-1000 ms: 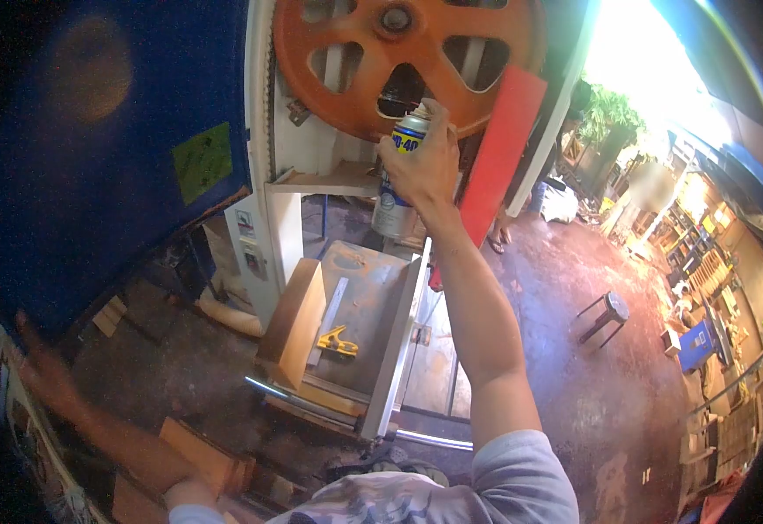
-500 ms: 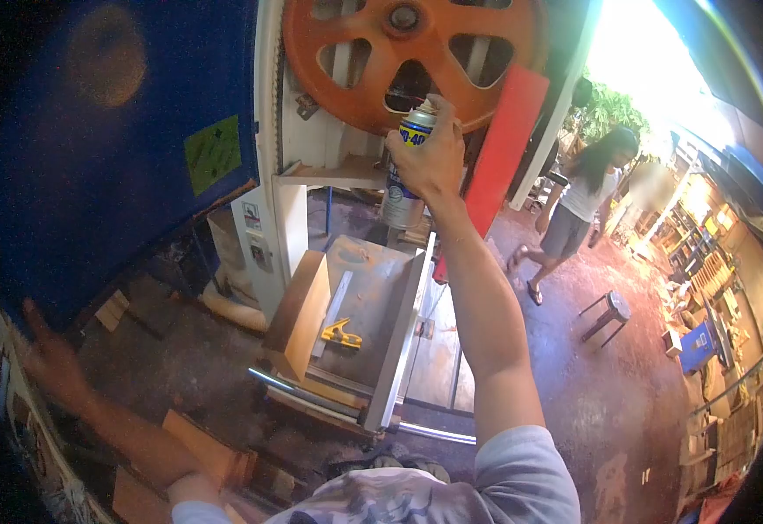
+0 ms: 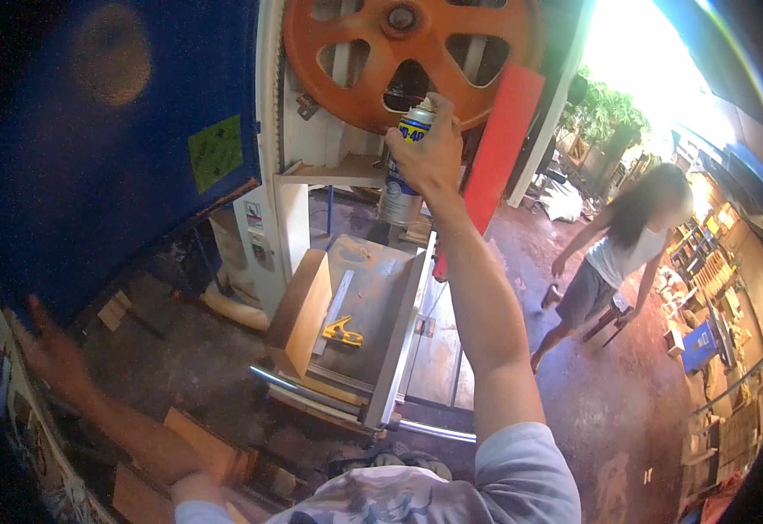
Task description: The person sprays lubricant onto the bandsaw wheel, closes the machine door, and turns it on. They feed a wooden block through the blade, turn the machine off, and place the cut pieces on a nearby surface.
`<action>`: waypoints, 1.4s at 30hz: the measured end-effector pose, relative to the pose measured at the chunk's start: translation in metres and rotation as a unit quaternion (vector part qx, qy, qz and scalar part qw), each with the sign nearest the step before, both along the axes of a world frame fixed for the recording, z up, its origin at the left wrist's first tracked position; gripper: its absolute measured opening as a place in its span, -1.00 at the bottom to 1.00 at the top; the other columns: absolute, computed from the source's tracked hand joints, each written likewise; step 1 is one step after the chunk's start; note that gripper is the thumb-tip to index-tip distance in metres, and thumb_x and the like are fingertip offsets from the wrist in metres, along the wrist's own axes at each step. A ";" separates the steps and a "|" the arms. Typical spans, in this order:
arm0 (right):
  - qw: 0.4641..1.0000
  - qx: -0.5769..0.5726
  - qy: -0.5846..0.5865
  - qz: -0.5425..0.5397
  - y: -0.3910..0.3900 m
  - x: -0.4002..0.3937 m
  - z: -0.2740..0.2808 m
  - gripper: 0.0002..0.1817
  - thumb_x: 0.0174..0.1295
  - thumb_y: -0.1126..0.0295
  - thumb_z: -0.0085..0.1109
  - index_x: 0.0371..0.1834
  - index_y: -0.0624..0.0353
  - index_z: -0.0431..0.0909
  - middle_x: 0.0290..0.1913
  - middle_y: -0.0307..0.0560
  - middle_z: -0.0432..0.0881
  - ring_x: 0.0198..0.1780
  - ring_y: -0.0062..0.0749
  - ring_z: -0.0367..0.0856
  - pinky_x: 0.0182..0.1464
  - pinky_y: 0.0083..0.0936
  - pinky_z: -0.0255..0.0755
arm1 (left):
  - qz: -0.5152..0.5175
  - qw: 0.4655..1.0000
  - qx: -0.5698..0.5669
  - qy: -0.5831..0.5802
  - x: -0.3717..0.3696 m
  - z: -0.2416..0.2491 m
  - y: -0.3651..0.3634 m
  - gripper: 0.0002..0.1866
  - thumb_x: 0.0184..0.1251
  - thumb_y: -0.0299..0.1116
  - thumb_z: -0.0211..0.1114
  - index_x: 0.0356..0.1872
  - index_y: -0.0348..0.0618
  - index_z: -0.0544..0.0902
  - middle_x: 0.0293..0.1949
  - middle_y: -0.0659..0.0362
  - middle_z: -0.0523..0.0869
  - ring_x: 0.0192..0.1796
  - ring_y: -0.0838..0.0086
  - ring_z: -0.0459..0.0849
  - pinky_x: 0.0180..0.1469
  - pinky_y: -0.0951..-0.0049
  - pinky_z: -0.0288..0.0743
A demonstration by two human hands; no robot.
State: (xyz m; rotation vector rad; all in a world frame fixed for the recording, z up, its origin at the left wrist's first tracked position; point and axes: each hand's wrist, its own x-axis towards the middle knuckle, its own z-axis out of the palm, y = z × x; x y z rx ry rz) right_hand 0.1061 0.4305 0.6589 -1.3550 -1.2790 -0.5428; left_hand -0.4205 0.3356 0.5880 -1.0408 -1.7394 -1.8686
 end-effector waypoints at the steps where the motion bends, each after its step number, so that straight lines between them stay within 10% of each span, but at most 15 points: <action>1: 1.000 0.005 -0.004 -0.002 0.001 0.001 -0.001 -0.15 0.01 0.14 0.50 0.37 0.19 0.34 0.10 0.30 0.61 0.16 0.18 0.62 0.27 -0.05 0.47 | -0.005 1.000 0.004 -0.001 0.000 0.000 0.000 -0.14 0.49 0.19 0.30 0.50 -0.39 0.40 0.17 -0.22 0.73 0.19 0.07 0.75 0.26 0.19 0.64; 13: 0.992 0.031 0.029 0.116 -0.019 -0.003 -0.008 -0.12 0.02 0.23 0.53 0.42 0.23 0.31 0.19 0.24 0.54 0.18 -0.01 0.61 0.28 -0.17 0.47 | -0.011 0.998 0.047 0.036 0.009 0.009 -0.001 -0.32 0.58 0.06 0.26 0.39 -0.37 0.52 0.21 -0.23 0.69 0.24 0.08 0.72 0.30 0.17 0.63; 19: 0.953 0.196 -0.146 0.180 -0.103 -0.049 -0.118 0.04 0.05 0.38 0.60 0.55 0.31 0.11 0.22 0.12 0.48 0.13 -0.18 0.58 0.24 -0.22 0.52 | -0.039 0.998 0.039 0.010 0.015 0.000 -0.013 -0.24 0.50 0.11 0.33 0.37 -0.45 0.51 0.22 -0.23 0.69 0.24 0.10 0.71 0.33 0.23 0.58; 23: 0.945 -0.125 0.048 0.299 -0.161 -0.076 -0.200 0.06 0.00 0.40 0.61 0.61 0.07 0.17 0.24 0.05 0.57 0.15 -0.26 0.64 0.22 -0.30 0.53 | 0.012 0.999 0.035 0.014 0.023 -0.002 -0.019 -0.18 0.44 0.12 0.40 0.39 -0.48 0.49 0.25 -0.24 0.67 0.28 0.13 0.67 0.37 0.26 0.53; 26: 0.817 -0.251 0.376 0.358 -0.194 -0.096 -0.193 0.10 0.05 0.34 0.60 0.64 0.13 0.08 0.26 0.09 0.55 0.18 -0.25 0.62 0.25 -0.30 0.52 | -0.034 0.997 0.064 0.008 0.015 -0.004 -0.014 -0.11 0.41 0.14 0.43 0.43 -0.50 0.44 0.27 -0.22 0.66 0.30 0.14 0.65 0.39 0.26 0.50; 27: 0.884 -0.234 0.149 0.375 -0.193 -0.088 -0.215 0.10 0.06 0.28 0.61 0.63 0.17 0.07 0.28 0.11 0.53 0.19 -0.23 0.62 0.26 -0.27 0.52 | -0.058 0.995 0.074 0.022 0.010 -0.003 -0.011 -0.10 0.41 0.14 0.43 0.45 -0.50 0.42 0.27 -0.21 0.66 0.30 0.14 0.65 0.38 0.27 0.50; 30: 0.886 -0.159 0.118 0.419 -0.189 -0.069 -0.216 0.11 0.07 0.20 0.61 0.63 0.20 0.07 0.30 0.10 0.52 0.25 -0.20 0.59 0.32 -0.25 0.47 | -0.043 0.998 0.054 -0.006 0.003 -0.003 -0.006 -0.08 0.42 0.13 0.42 0.48 -0.50 0.37 0.25 -0.21 0.67 0.26 0.15 0.68 0.32 0.31 0.52; 31: 0.832 -0.193 0.363 0.372 -0.195 -0.080 -0.203 0.09 0.08 0.18 0.61 0.62 0.22 0.10 0.33 0.13 0.52 0.33 -0.18 0.55 0.38 -0.21 0.42 | -0.021 0.999 0.038 -0.029 0.003 -0.005 -0.007 -0.07 0.43 0.13 0.41 0.50 -0.50 0.35 0.24 -0.21 0.68 0.24 0.16 0.69 0.29 0.33 0.53; 34: 0.896 -0.181 0.058 0.401 -0.198 -0.063 -0.214 -0.04 0.08 0.31 0.55 0.53 0.28 0.20 0.23 0.09 0.55 0.25 -0.17 0.58 0.36 -0.23 0.44 | -0.073 0.995 0.030 -0.068 0.002 -0.003 -0.014 -0.07 0.45 0.13 0.40 0.51 -0.50 0.33 0.22 -0.21 0.69 0.19 0.17 0.70 0.25 0.31 0.54; 38: 0.785 -0.145 0.483 0.359 -0.196 -0.052 -0.208 -0.11 0.11 0.35 0.53 0.51 0.26 0.26 0.23 0.04 0.56 0.26 -0.21 0.54 0.40 -0.26 0.38 | -0.025 0.998 0.034 -0.053 0.032 0.001 -0.031 -0.11 0.47 0.13 0.37 0.47 -0.51 0.37 0.22 -0.23 0.69 0.17 0.15 0.69 0.25 0.26 0.53; 40: 0.860 -0.205 0.204 0.420 -0.198 -0.022 -0.264 -0.15 0.17 0.40 0.53 0.51 0.21 0.25 0.13 -0.01 0.59 0.15 -0.30 0.59 0.25 -0.26 0.49 | -0.006 0.999 0.039 -0.033 0.050 0.001 -0.039 -0.13 0.49 0.13 0.34 0.45 -0.53 0.39 0.23 -0.25 0.68 0.19 0.13 0.69 0.26 0.26 0.52; 42: 0.785 -0.206 0.202 0.548 -0.211 -0.017 -0.249 -0.16 0.17 0.42 0.51 0.50 0.21 0.26 0.13 -0.01 0.59 0.15 -0.29 0.60 0.24 -0.24 0.50 | 0.025 0.998 0.059 -0.015 0.047 -0.004 -0.037 -0.13 0.50 0.15 0.32 0.45 -0.53 0.40 0.23 -0.25 0.68 0.19 0.15 0.69 0.27 0.25 0.52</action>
